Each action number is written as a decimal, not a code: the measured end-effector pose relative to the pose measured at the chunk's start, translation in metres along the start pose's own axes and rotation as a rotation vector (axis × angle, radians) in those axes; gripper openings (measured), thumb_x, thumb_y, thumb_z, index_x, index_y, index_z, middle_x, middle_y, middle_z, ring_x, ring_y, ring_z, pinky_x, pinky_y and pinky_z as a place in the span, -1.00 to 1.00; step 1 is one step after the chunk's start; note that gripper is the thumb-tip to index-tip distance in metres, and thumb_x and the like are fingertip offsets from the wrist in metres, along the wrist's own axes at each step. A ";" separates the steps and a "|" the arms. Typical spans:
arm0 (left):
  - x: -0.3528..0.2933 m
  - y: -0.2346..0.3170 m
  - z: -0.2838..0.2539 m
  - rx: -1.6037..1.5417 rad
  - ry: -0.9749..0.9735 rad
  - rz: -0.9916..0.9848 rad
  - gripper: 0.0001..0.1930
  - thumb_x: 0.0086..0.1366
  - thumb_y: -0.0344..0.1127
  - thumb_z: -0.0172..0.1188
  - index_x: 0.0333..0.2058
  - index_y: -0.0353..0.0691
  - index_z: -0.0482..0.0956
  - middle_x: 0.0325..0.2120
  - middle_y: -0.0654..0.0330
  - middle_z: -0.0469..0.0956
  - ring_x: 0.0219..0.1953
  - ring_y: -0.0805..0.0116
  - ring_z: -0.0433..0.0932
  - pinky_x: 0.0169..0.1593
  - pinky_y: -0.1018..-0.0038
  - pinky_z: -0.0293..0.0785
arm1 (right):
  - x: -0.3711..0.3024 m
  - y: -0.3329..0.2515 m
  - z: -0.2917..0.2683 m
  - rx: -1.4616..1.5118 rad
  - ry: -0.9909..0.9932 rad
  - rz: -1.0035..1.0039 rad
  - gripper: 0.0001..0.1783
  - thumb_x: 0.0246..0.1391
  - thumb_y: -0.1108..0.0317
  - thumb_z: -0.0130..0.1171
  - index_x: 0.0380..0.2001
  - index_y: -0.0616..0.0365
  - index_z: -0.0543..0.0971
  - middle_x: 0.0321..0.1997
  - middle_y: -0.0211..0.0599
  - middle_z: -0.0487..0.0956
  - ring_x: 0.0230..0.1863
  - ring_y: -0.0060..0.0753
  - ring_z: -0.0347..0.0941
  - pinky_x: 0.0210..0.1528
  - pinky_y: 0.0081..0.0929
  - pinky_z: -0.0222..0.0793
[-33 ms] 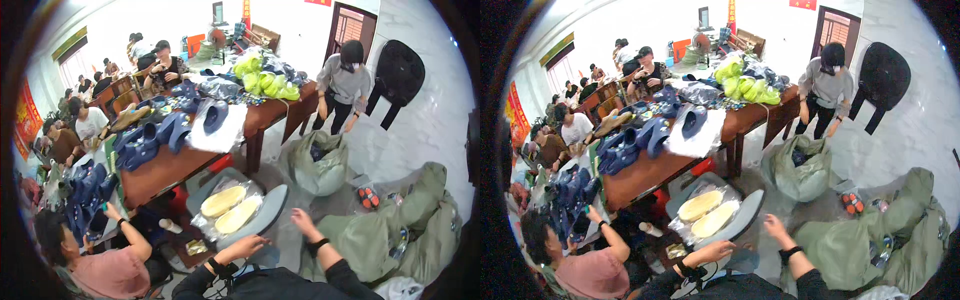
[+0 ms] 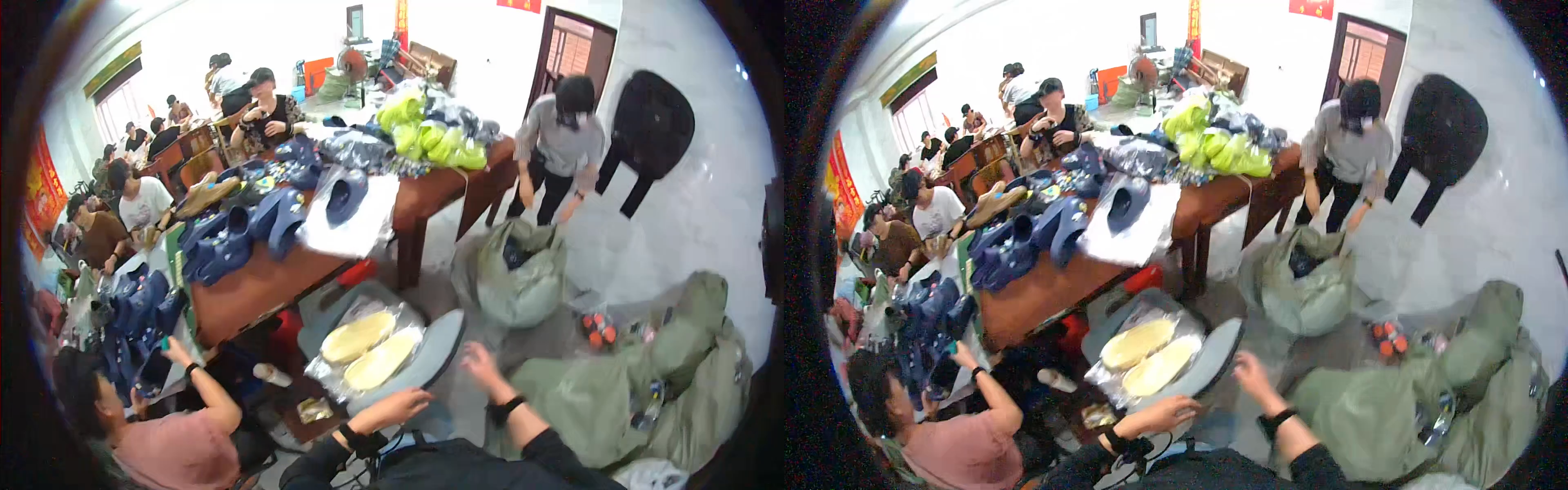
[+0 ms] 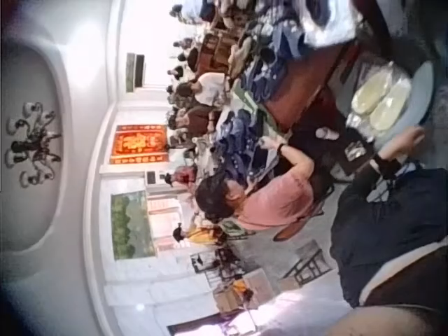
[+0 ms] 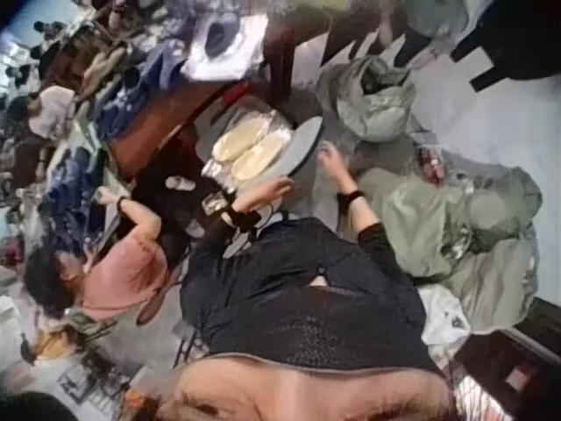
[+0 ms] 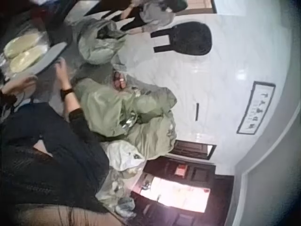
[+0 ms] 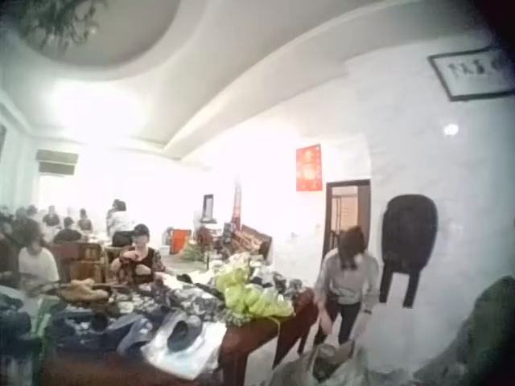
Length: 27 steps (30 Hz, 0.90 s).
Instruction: The recorder picks up plastic bags and uses them to pack blue clog-style shoes.
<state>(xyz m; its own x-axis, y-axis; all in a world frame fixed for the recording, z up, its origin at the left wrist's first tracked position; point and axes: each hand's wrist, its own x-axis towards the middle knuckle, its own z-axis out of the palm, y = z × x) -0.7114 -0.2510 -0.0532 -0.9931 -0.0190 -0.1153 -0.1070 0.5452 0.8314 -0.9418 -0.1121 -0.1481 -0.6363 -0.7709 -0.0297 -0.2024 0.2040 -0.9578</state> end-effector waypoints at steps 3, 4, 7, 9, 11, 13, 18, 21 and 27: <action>0.079 0.026 -0.059 0.256 -0.012 0.127 -0.75 0.21 -0.26 0.07 -0.14 -0.17 0.48 -0.17 -0.01 0.45 -0.10 -0.03 0.41 -0.04 0.24 0.37 | 0.043 -0.024 -0.003 0.050 -0.071 -0.039 -0.47 -0.01 0.53 0.07 0.09 0.15 0.31 0.06 -0.19 0.34 -0.21 -0.46 0.43 -0.17 -0.52 0.42; 0.101 0.012 -0.059 0.214 0.127 0.074 -0.75 0.20 -0.26 0.08 -0.17 -0.18 0.49 -0.15 -0.01 0.44 -0.10 -0.05 0.41 -0.04 0.24 0.38 | 0.052 -0.040 -0.010 0.044 -0.150 -0.016 -0.44 -0.02 0.55 0.08 0.12 0.13 0.28 0.12 -0.16 0.28 -0.21 -0.43 0.43 -0.15 -0.52 0.42; 0.190 -0.027 -0.075 0.137 0.461 0.214 -0.76 0.18 -0.24 0.09 -0.22 -0.22 0.52 -0.12 -0.04 0.40 -0.08 -0.01 0.40 0.00 0.27 0.36 | 0.102 -0.030 -0.079 -0.152 -0.189 -0.091 -0.46 0.00 0.53 0.05 0.11 0.11 0.28 0.12 -0.11 0.26 -0.20 -0.43 0.43 -0.17 -0.52 0.42; 0.244 -0.038 -0.105 0.039 0.390 0.192 -0.75 0.19 -0.29 0.11 -0.16 -0.21 0.50 -0.08 -0.01 0.41 0.02 0.07 0.37 0.04 0.32 0.34 | 0.139 -0.001 -0.131 0.088 -0.136 0.181 -0.52 0.03 0.51 0.03 0.07 0.13 0.30 0.03 -0.13 0.34 -0.24 -0.45 0.44 -0.21 -0.54 0.43; 0.282 -0.053 -0.125 -0.073 0.523 0.088 -0.76 0.20 -0.29 0.10 -0.19 -0.26 0.51 -0.12 0.02 0.43 -0.03 0.10 0.39 0.02 0.36 0.34 | 0.181 0.053 -0.185 -0.128 -0.225 0.228 -0.55 0.04 0.50 0.01 0.05 0.12 0.31 -0.09 -0.18 0.42 -0.31 -0.46 0.45 -0.27 -0.54 0.42; 0.297 -0.062 -0.144 -0.132 0.679 -0.183 -0.71 0.20 -0.26 0.08 -0.13 -0.24 0.49 -0.17 0.03 0.44 -0.10 0.10 0.44 -0.02 0.32 0.36 | 0.219 0.043 -0.212 -0.139 -0.295 0.222 -0.56 0.04 0.50 0.02 0.05 0.12 0.31 -0.13 -0.20 0.44 -0.33 -0.47 0.45 -0.29 -0.55 0.41; 0.308 -0.068 -0.138 0.207 0.803 -0.627 -0.54 0.20 -0.19 0.08 0.06 -0.23 0.32 0.06 -0.10 0.27 0.09 -0.04 0.29 0.13 0.28 0.23 | 0.332 0.018 -0.250 -0.329 -0.323 0.032 -0.53 0.02 0.48 0.06 0.05 0.10 0.32 -0.14 -0.24 0.45 -0.31 -0.50 0.43 -0.28 -0.55 0.36; 0.311 -0.072 -0.138 0.127 1.261 -0.561 -0.39 0.23 -0.15 0.06 0.16 -0.35 0.12 0.15 -0.15 0.15 0.21 -0.01 0.14 0.24 0.32 0.07 | 0.390 0.000 -0.241 -0.308 -0.433 -0.170 -0.52 0.01 0.47 0.08 0.06 0.09 0.33 -0.12 -0.25 0.45 -0.29 -0.50 0.43 -0.23 -0.55 0.36; 0.273 -0.109 -0.173 -0.519 1.702 -0.780 -0.29 0.27 -0.02 0.01 0.19 -0.44 0.02 0.20 -0.12 0.10 0.26 0.13 0.06 0.25 0.35 0.01 | 0.488 -0.049 -0.179 -0.225 -0.653 -0.262 -0.55 0.05 0.40 0.08 0.05 0.13 0.33 0.02 -0.09 0.37 -0.10 -0.22 0.41 -0.08 -0.38 0.35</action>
<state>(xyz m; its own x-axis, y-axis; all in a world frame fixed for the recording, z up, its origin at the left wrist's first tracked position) -0.9793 -0.4605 -0.0819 0.3071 -0.9343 -0.1811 -0.1621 -0.2389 0.9574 -1.3760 -0.3900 -0.0645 0.0123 -0.9992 -0.0390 -0.4798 0.0283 -0.8769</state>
